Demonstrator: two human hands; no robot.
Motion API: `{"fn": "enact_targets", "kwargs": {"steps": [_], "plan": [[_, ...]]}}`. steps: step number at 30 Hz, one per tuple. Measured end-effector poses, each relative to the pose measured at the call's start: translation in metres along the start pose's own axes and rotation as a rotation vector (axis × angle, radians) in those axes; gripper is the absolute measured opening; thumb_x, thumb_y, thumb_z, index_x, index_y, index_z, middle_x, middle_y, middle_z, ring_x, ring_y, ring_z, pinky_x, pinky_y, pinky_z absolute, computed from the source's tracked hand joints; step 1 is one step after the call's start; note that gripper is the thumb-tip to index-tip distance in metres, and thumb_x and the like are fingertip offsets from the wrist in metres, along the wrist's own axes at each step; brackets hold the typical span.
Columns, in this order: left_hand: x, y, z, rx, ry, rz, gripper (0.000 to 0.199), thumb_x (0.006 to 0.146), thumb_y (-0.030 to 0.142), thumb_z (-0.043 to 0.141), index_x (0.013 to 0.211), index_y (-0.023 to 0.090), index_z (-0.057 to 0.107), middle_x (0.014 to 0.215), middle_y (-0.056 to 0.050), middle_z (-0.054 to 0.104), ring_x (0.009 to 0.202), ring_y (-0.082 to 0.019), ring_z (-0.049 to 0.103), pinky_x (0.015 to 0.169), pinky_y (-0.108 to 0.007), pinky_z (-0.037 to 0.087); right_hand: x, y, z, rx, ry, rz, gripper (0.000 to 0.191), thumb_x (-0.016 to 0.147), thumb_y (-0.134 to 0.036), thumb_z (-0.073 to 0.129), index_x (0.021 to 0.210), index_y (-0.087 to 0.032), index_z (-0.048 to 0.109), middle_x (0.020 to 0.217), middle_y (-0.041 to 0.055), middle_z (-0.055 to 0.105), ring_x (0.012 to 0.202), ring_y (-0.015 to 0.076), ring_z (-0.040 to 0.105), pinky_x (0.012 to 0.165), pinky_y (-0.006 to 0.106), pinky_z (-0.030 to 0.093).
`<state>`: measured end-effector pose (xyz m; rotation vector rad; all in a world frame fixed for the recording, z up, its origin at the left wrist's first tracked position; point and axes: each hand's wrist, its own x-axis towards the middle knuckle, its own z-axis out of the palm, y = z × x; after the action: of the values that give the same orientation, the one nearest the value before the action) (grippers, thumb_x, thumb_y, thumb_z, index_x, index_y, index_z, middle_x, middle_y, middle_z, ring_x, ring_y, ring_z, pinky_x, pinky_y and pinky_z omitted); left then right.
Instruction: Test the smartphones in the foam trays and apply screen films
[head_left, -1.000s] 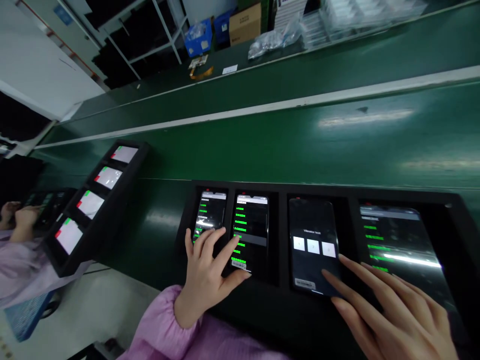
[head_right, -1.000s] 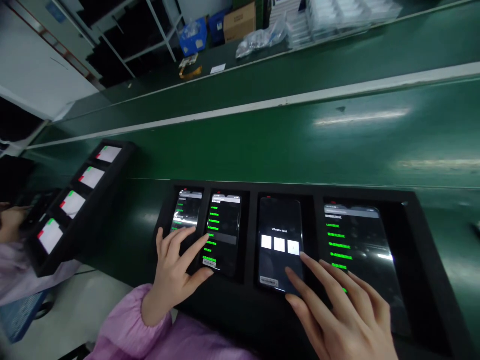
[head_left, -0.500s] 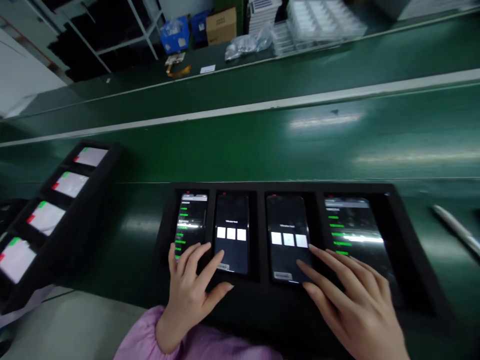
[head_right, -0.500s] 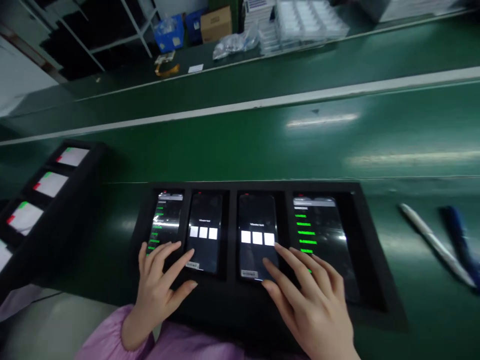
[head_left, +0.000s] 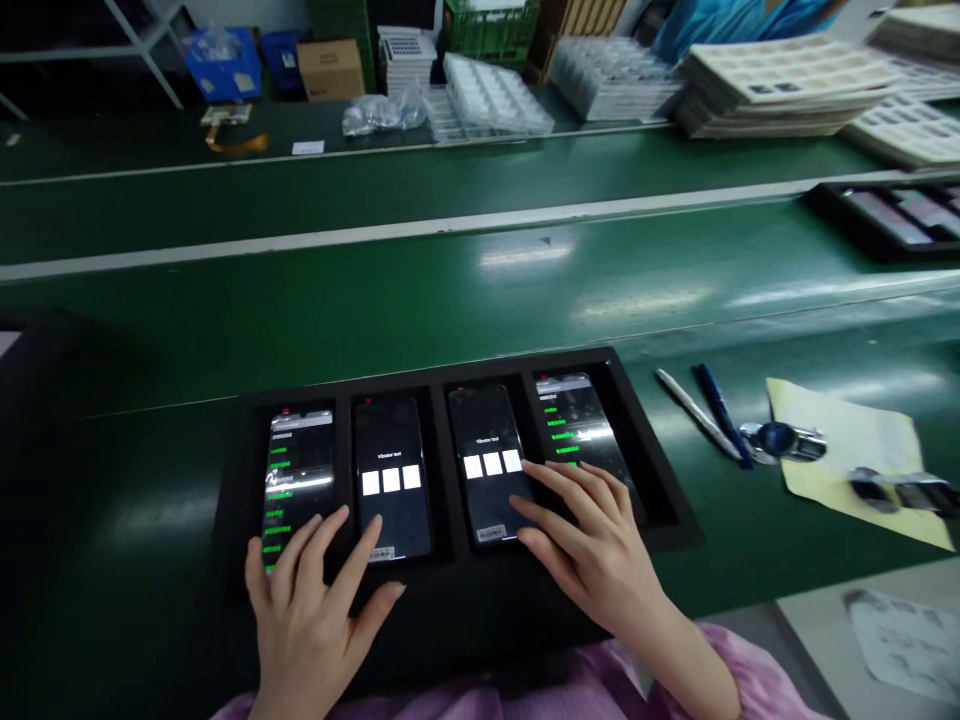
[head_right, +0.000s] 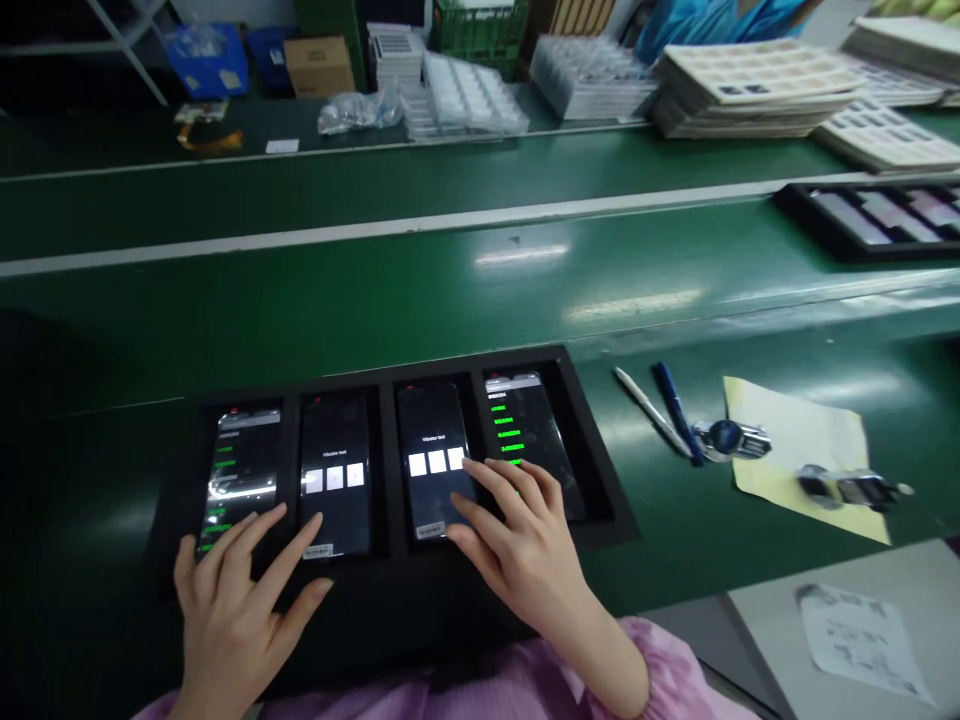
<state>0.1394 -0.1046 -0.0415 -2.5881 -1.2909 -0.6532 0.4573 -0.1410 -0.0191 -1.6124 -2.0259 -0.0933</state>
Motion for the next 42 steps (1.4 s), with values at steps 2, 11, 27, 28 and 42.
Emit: {"fn": "enact_targets", "kwargs": {"steps": [2, 11, 27, 28, 42], "plan": [[-0.001, -0.001, 0.001, 0.0, 0.009, 0.01, 0.041, 0.1, 0.048, 0.062, 0.13, 0.023, 0.075, 0.135, -0.017, 0.063, 0.126, -0.035, 0.054, 0.128, -0.071, 0.016, 0.008, 0.001, 0.0, -0.046, -0.007, 0.014, 0.022, 0.107, -0.034, 0.06, 0.119, -0.025, 0.076, 0.139, 0.009, 0.069, 0.127, 0.0273, 0.061, 0.11, 0.048, 0.044], [-0.004, -0.005, 0.003, 0.028, 0.041, 0.042, 0.066, 0.098, 0.044, 0.068, 0.159, 0.03, 0.05, 0.129, -0.017, 0.067, 0.123, -0.037, 0.056, 0.126, -0.072, 0.021, -0.013, 0.038, -0.044, -0.075, 0.263, 0.174, 0.03, 0.106, -0.016, 0.05, 0.12, -0.023, 0.075, 0.134, 0.0104, 0.068, 0.12, 0.028, 0.063, 0.101, 0.047, 0.048], [-0.006, -0.004, 0.006, 0.004, 0.017, 0.015, 0.063, 0.096, 0.04, 0.07, 0.157, 0.034, 0.053, 0.134, -0.017, 0.064, 0.125, -0.038, 0.056, 0.126, -0.07, 0.022, -0.047, 0.031, -0.043, -0.041, 0.202, 0.145, 0.034, 0.11, -0.026, 0.043, 0.124, -0.023, 0.073, 0.144, 0.0136, 0.061, 0.126, 0.0309, 0.058, 0.1, 0.05, 0.049], [-0.006, -0.004, 0.005, 0.0, 0.012, 0.011, 0.061, 0.097, 0.039, 0.069, 0.155, 0.033, 0.055, 0.135, -0.017, 0.063, 0.126, -0.037, 0.055, 0.126, -0.07, 0.022, -0.044, 0.026, -0.04, -0.004, 0.162, 0.098, 0.034, 0.111, -0.028, 0.042, 0.123, -0.022, 0.073, 0.143, 0.0147, 0.061, 0.125, 0.0308, 0.058, 0.1, 0.05, 0.049], [0.018, 0.003, -0.004, -0.015, -0.032, -0.012, 0.033, 0.099, 0.04, 0.067, 0.126, 0.023, 0.074, 0.136, -0.014, 0.062, 0.131, -0.032, 0.052, 0.131, -0.061, 0.016, -0.019, 0.002, -0.005, 0.07, 0.03, -0.114, 0.036, 0.112, -0.036, 0.044, 0.126, -0.018, 0.072, 0.143, 0.0184, 0.06, 0.128, 0.0317, 0.056, 0.107, 0.054, 0.04]]}}
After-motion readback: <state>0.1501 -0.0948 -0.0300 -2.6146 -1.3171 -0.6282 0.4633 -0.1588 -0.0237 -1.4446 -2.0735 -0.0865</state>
